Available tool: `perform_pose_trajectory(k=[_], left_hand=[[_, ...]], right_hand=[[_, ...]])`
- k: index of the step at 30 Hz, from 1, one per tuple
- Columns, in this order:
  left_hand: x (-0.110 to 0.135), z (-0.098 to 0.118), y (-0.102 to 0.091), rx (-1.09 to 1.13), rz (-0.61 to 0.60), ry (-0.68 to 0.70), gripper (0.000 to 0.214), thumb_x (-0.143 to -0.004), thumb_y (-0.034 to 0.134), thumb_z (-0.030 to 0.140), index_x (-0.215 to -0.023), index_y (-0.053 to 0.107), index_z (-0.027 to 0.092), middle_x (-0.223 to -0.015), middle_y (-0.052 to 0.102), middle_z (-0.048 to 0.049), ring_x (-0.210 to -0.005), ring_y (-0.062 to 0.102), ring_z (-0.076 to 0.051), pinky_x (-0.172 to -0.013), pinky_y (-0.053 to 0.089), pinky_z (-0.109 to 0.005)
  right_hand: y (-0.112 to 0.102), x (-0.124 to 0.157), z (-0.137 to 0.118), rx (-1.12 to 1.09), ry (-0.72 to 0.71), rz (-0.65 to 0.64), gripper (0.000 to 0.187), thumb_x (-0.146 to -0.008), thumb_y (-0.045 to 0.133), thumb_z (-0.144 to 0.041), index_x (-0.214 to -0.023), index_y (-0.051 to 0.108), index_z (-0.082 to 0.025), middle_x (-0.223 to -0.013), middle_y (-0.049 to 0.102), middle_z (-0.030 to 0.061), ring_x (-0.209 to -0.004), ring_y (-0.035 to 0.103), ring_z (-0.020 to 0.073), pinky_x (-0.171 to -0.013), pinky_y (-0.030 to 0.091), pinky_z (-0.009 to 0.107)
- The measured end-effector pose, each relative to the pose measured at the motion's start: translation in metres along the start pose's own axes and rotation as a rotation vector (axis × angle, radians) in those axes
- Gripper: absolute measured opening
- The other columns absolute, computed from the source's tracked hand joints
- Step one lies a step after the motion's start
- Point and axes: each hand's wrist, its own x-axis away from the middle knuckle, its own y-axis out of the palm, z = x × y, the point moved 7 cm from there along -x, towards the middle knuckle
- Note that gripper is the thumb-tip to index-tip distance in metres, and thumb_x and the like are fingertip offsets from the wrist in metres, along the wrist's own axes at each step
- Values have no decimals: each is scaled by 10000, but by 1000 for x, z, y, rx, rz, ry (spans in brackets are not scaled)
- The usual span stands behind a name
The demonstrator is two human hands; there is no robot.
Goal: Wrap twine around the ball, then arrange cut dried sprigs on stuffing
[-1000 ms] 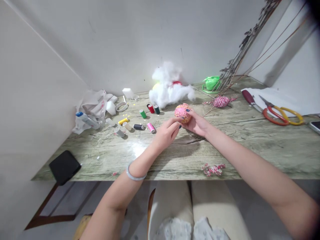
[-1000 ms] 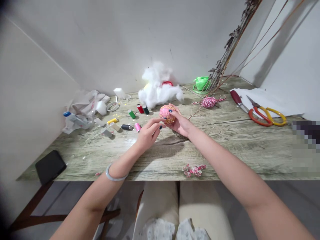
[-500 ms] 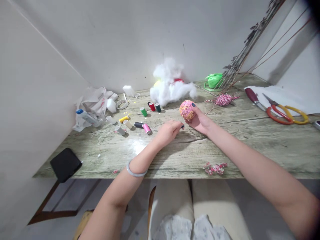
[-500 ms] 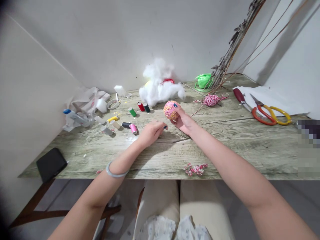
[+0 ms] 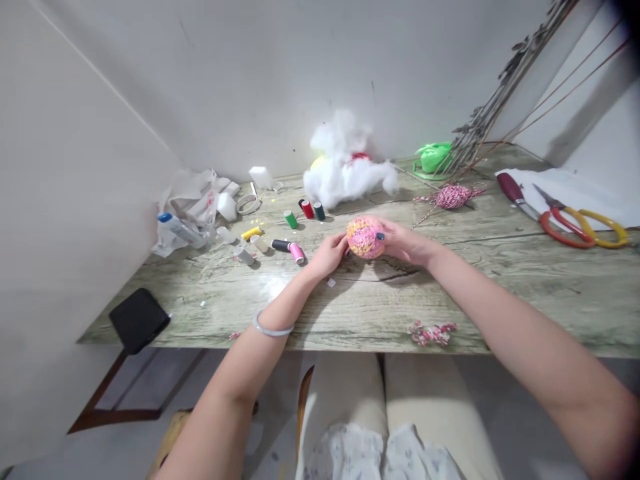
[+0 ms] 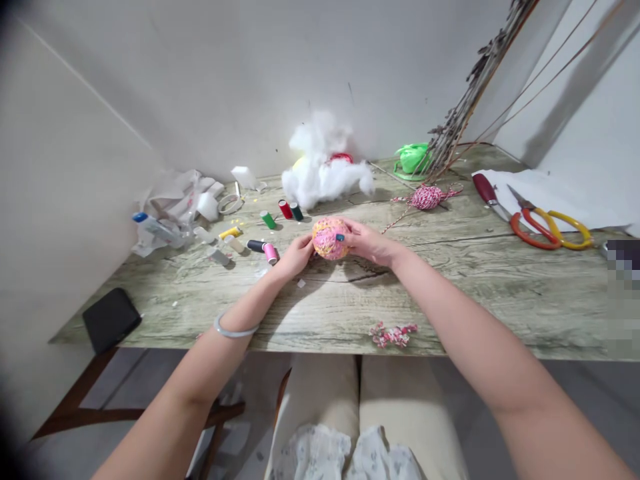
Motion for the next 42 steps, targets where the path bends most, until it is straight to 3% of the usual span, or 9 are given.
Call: perform_pose_trajectory(k=[3, 7, 11, 16, 21, 26, 32, 36, 42], left_hand=[[-3, -7, -5, 47, 42, -17, 289, -951, 421, 333, -831, 619, 160, -768, 627, -22, -696, 523, -150, -689, 417, -268], [0, 1, -20, -170, 151, 2, 284, -953, 430, 310, -745, 565, 170, -711, 590, -12, -690, 513, -155, -678, 394, -273], [8, 27, -31, -343, 252, 146, 251, -965, 428, 247, -784, 587, 178, -755, 611, -12, -711, 533, -143, -686, 394, -265], [21, 54, -37, -455, 393, 378, 183, -962, 498, 247, -832, 614, 190, -807, 618, -26, -798, 566, -152, -745, 431, -269], [27, 66, -26, -490, 342, 541, 131, -938, 555, 213, -838, 637, 192, -791, 615, -21, -796, 564, -154, -741, 437, -279], [30, 72, -19, -450, 273, 560, 158, -946, 487, 151, -867, 620, 179, -798, 608, -35, -794, 552, -152, -734, 435, -278], [22, 56, -18, -191, 162, 380, 109, -895, 494, 138, -881, 593, 182, -797, 605, -20, -731, 530, -134, -680, 442, -259], [17, 46, -18, -31, 141, 283, 79, -894, 522, 207, -878, 592, 177, -786, 601, -17, -728, 539, -131, -672, 451, -252], [16, 50, -11, -65, 94, 278, 106, -887, 543, 246, -833, 597, 173, -823, 621, -29, -772, 559, -143, -709, 460, -263]], right_hand=[[2, 2, -3, 246, -23, -36, 727, -634, 858, -323, -1297, 561, -287, -1367, 588, 54, -1246, 557, 247, -1085, 443, 421], [13, 4, -2, 553, 3, -81, 723, -620, 836, -294, -1282, 546, -292, -1343, 557, 62, -1152, 596, 242, -1007, 501, 431], [15, 4, -5, 753, -39, 71, 726, -619, 824, -318, -1251, 474, -255, -1248, 556, 93, -1055, 613, 230, -956, 517, 439], [12, 2, -5, 860, -93, 236, 837, -636, 801, -319, -1346, 366, -232, -1281, 521, 123, -1155, 560, 256, -1018, 462, 450], [6, 1, -5, 951, -136, 403, 657, -636, 787, -363, -1224, 528, -225, -1226, 506, 105, -1149, 561, 280, -1040, 436, 448], [-14, 2, -7, 692, -144, 560, 661, -598, 829, -404, -1173, 556, -227, -1232, 542, 107, -1108, 579, 267, -1020, 446, 457], [-22, 0, -12, 261, -189, 559, 622, -538, 887, -386, -1071, 612, -221, -1155, 658, 69, -1026, 623, 223, -1002, 469, 423], [-17, -3, -3, 89, -107, 498, 508, -579, 882, -396, -999, 671, -202, -1077, 710, 64, -1008, 646, 208, -990, 505, 392], [-21, -5, 9, -235, -51, 481, 300, -701, 824, -359, -923, 673, -225, -990, 742, 29, -979, 672, 178, -875, 589, 296]])
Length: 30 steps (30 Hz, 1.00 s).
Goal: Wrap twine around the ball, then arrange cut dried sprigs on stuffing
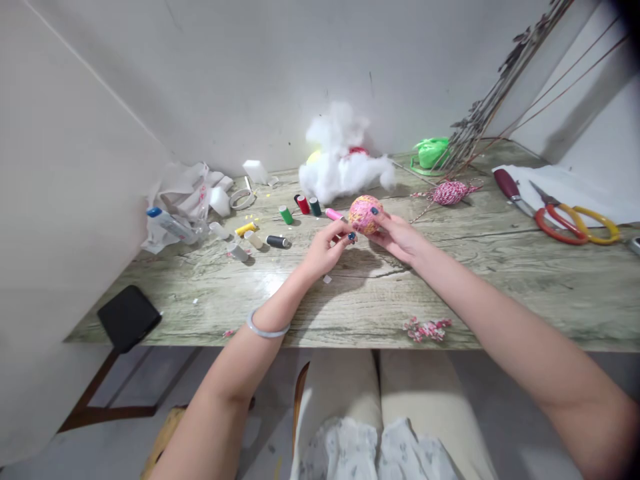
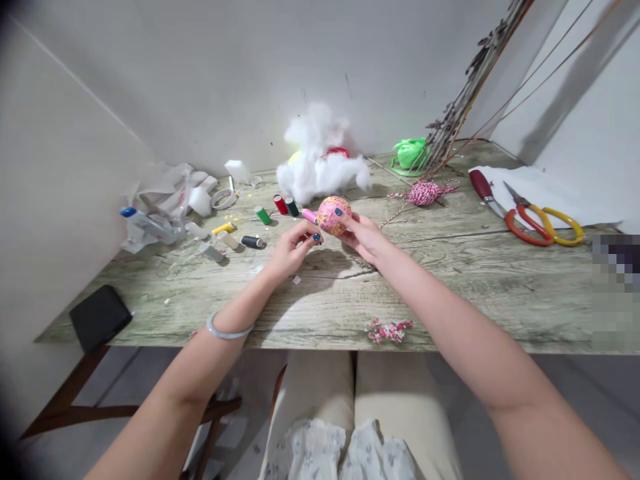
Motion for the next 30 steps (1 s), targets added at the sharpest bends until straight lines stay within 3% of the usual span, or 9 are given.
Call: perform_pose_trajectory(k=[4, 9, 14, 19, 23, 27, 30], left_hand=[[0, 1, 3, -87, -36, 17, 89, -865, 537, 197, -802, 593, 168, -807, 623, -22, -766, 553, -143, -702, 443, -257], [-1, -9, 3, -215, -46, 12, 98, -849, 534, 170, -840, 631, 165, -863, 663, -35, -843, 582, -176, -824, 458, -307], [-4, -22, -2, -319, -52, 31, 230, -817, 524, 92, -952, 686, 184, -961, 701, -57, -939, 595, -223, -910, 447, -372], [-7, -26, -12, -460, -6, 30, 150, -857, 536, 112, -822, 667, 178, -835, 657, -54, -864, 552, -220, -828, 436, -361], [-8, -31, -15, -412, 39, -48, 126, -876, 537, 122, -787, 609, 174, -818, 640, -36, -854, 538, -200, -816, 427, -335], [-7, -35, -17, -338, 109, -113, 129, -905, 522, 170, -782, 562, 177, -798, 609, -24, -820, 532, -183, -776, 418, -307], [-6, -34, -19, -313, 140, -103, 129, -920, 498, 172, -796, 529, 184, -810, 591, -19, -804, 521, -171, -754, 414, -294]], right_hand=[[-4, -3, 2, -114, 20, 26, 303, -706, 820, -393, -908, 644, -254, -952, 734, 5, -1018, 657, 164, -867, 595, 261], [5, 2, 4, -108, 55, -75, 346, -704, 801, -457, -948, 661, -257, -1020, 731, 17, -1029, 658, 178, -893, 584, 279], [23, 18, -5, 123, 74, -369, 459, -733, 754, -522, -1093, 686, -245, -1149, 716, 56, -1062, 654, 224, -922, 562, 363], [24, 24, -10, 613, -28, -528, 560, -674, 816, -365, -1202, 659, -261, -1199, 682, 57, -1055, 646, 246, -948, 532, 401], [23, 23, -10, 993, -177, -470, 681, -628, 829, -370, -1254, 578, -276, -1273, 595, 72, -1038, 629, 247, -944, 523, 428], [36, 28, -16, 1216, -438, -392, 676, -651, 790, -352, -1265, 527, -249, -1311, 500, 98, -1201, 530, 276, -1060, 427, 456], [41, 31, -17, 1344, -543, -310, 705, -659, 765, -329, -1303, 495, -238, -1274, 488, 109, -1222, 490, 311, -1072, 401, 484]])
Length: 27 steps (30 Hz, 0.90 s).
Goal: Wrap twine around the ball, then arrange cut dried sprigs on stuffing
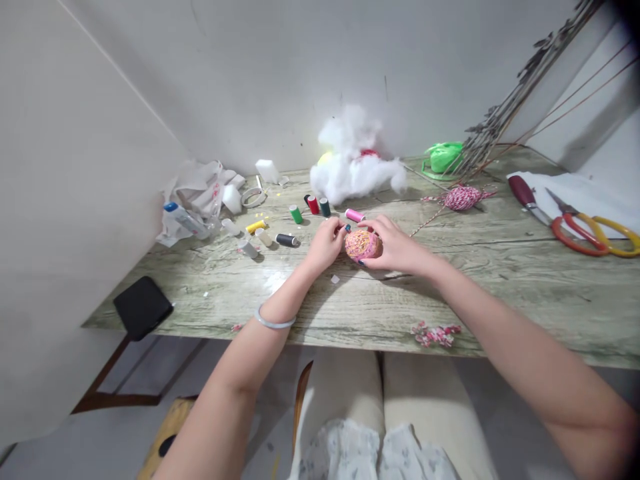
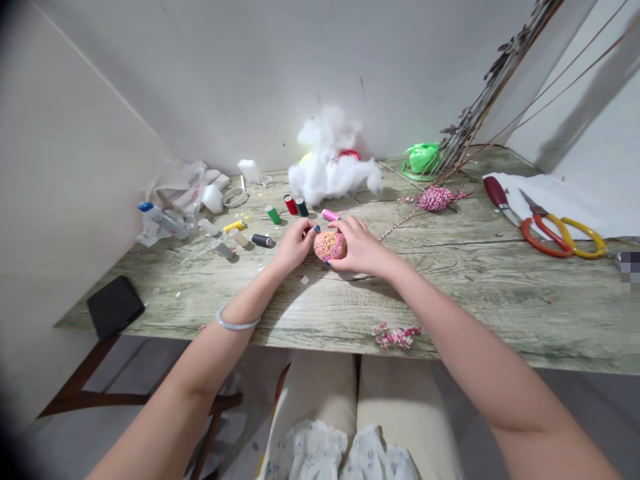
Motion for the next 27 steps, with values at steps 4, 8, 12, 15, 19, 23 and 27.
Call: perform_pose_trajectory(k=[4, 8, 12, 15, 19, 23, 27], left_hand=[[0, 8, -7, -94, 55, 91, 123, -910, 500, 133, -804, 511, 192, -843, 586, -35, -838, 509, -184, -787, 403, -311], [3, 19, -11, -124, 76, 187, 110, -922, 496, 148, -825, 517, 197, -859, 585, -45, -852, 508, -195, -790, 407, -326], [6, 29, -8, -47, 36, 245, 104, -931, 510, 187, -829, 528, 201, -821, 578, -32, -821, 512, -186, -794, 436, -324], [7, 32, -5, 6, -15, 254, 108, -927, 512, 187, -829, 555, 198, -796, 577, -23, -816, 534, -181, -823, 455, -339], [7, 31, -1, 77, -61, 239, 116, -918, 528, 192, -816, 585, 187, -793, 594, -28, -860, 573, -190, -813, 467, -337], [6, 25, 2, 105, -98, 198, 104, -900, 547, 187, -818, 609, 176, -802, 618, -36, -793, 557, -174, -734, 460, -308], [7, 27, 6, 72, -146, 233, 111, -881, 534, 153, -813, 618, 177, -809, 635, -22, -770, 545, -164, -835, 461, -356]], right_hand=[[-2, 1, -2, 168, 26, 67, 735, -675, 740, -318, -1354, 478, -214, -1208, 485, 121, -1177, 481, 348, -1049, 413, 500], [-8, 2, 0, 285, 70, 140, 705, -690, 725, -277, -1353, 500, -199, -1177, 486, 142, -1121, 471, 374, -1001, 430, 537], [-16, 3, 11, 285, 136, 297, 582, -682, 738, -274, -1239, 587, -198, -1165, 482, 136, -1121, 480, 358, -1018, 422, 537], [-23, 4, 26, 96, 206, 419, 580, -664, 765, -301, -1211, 596, -202, -1182, 483, 125, -1138, 511, 316, -1044, 426, 495], [-20, 1, 49, -403, 371, 434, 635, -616, 808, -385, -1187, 601, -199, -1242, 533, 119, -1054, 597, 261, -987, 487, 451], [-10, -3, 52, -956, 432, 382, 517, -628, 812, -447, -1056, 641, -211, -1139, 670, 71, -1058, 629, 238, -1007, 493, 424], [-1, -1, 54, -1244, 513, 387, 390, -633, 832, -424, -927, 653, -241, -1023, 720, 26, -1059, 644, 207, -977, 537, 354]])
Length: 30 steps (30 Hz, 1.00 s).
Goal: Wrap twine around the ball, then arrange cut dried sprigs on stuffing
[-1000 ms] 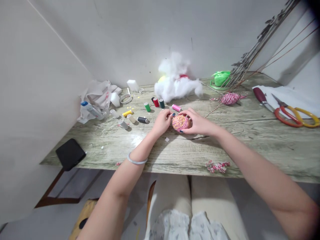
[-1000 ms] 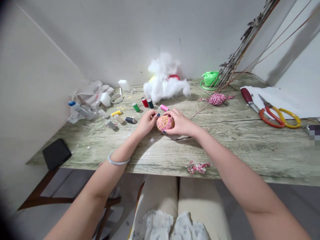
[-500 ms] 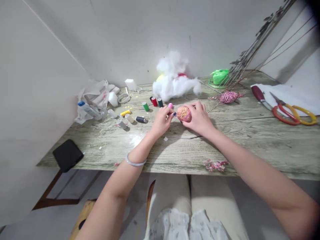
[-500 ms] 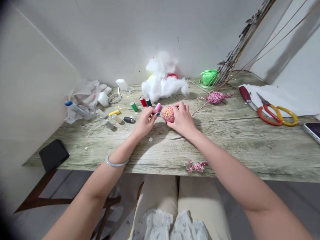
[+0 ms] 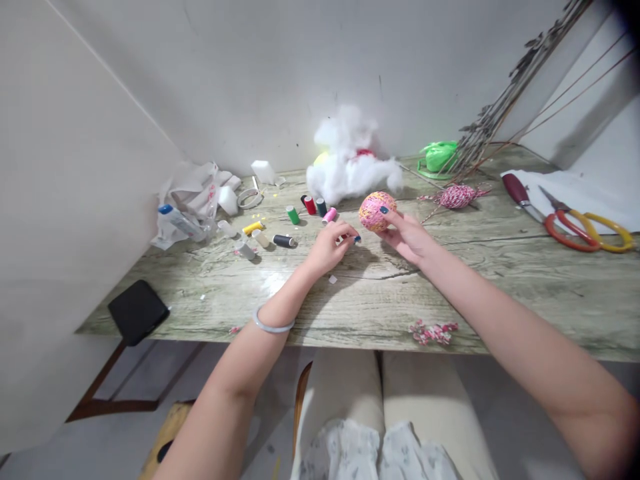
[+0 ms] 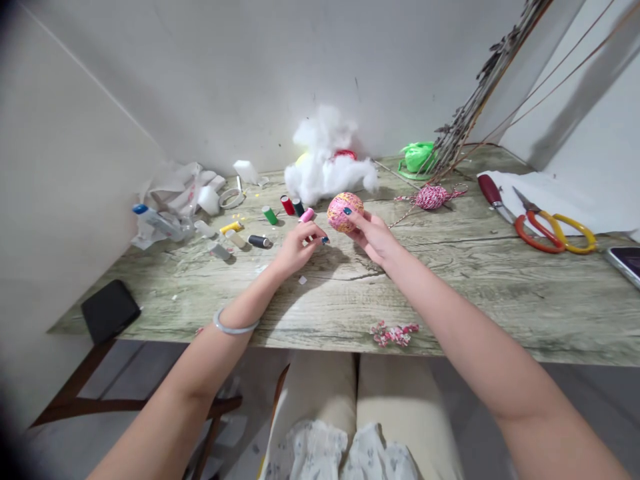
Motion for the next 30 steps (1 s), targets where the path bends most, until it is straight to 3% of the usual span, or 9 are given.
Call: perform_pose_trajectory(k=[3, 8, 12, 16, 20, 23, 27, 30], left_hand=[[0, 3, 3, -4, -39, 24, 114, -881, 534, 168, -806, 619, 180, -803, 632, -14, -792, 552, -170, -909, 442, -386], [0, 0, 6, 31, -55, 9, 101, -863, 553, 175, -787, 619, 177, -791, 621, -22, -800, 552, -181, -874, 452, -364], [-1, -9, 6, 12, -51, -6, 111, -867, 536, 175, -844, 645, 176, -849, 646, -33, -841, 562, -194, -935, 444, -392], [-3, -18, 3, -33, -14, -28, 160, -863, 503, 136, -799, 642, 183, -854, 660, -30, -915, 573, -204, -1065, 366, -447], [-3, -31, 0, 45, 18, -165, 148, -869, 511, 158, -764, 615, 174, -793, 644, -23, -862, 572, -194, -924, 450, -376], [-2, -38, -2, 134, 58, -258, 123, -874, 529, 184, -769, 588, 166, -787, 634, -17, -807, 567, -172, -806, 458, -309], [-1, -37, -11, 62, 148, -221, 116, -882, 530, 179, -770, 561, 179, -778, 598, -15, -793, 543, -166, -762, 426, -284], [-1, -33, -21, -86, 222, -150, 100, -884, 535, 159, -798, 573, 191, -799, 594, -22, -795, 519, -173, -765, 408, -299]], right_hand=[[2, 1, 5, -104, 34, -13, 355, -637, 841, -411, -893, 650, -257, -969, 730, 3, -1062, 644, 195, -962, 559, 337], [12, 5, 14, -160, 101, -118, 418, -610, 855, -476, -912, 656, -268, -992, 735, 0, -1062, 644, 194, -979, 552, 324], [16, 10, 15, -56, 145, -227, 412, -697, 772, -523, -998, 655, -267, -1101, 722, 31, -1103, 635, 217, -981, 540, 355], [24, 17, 6, 155, 141, -434, 498, -726, 754, -445, -1169, 640, -248, -1246, 674, 63, -1163, 612, 258, -1004, 512, 419], [28, 23, -4, 513, 31, -523, 692, -662, 818, -347, -1294, 560, -236, -1320, 621, 78, -1210, 578, 269, -1070, 448, 444], [31, 29, -9, 780, -85, -519, 842, -630, 826, -318, -1383, 453, -256, -1341, 575, 94, -1182, 576, 269, -1024, 478, 440], [38, 35, -17, 1127, -339, -404, 852, -611, 786, -253, -1384, 427, -242, -1309, 547, 108, -1216, 504, 294, -1049, 433, 461], [41, 35, -19, 1267, -490, -311, 790, -619, 759, -248, -1343, 445, -227, -1257, 558, 115, -1191, 486, 318, -1033, 415, 486]])
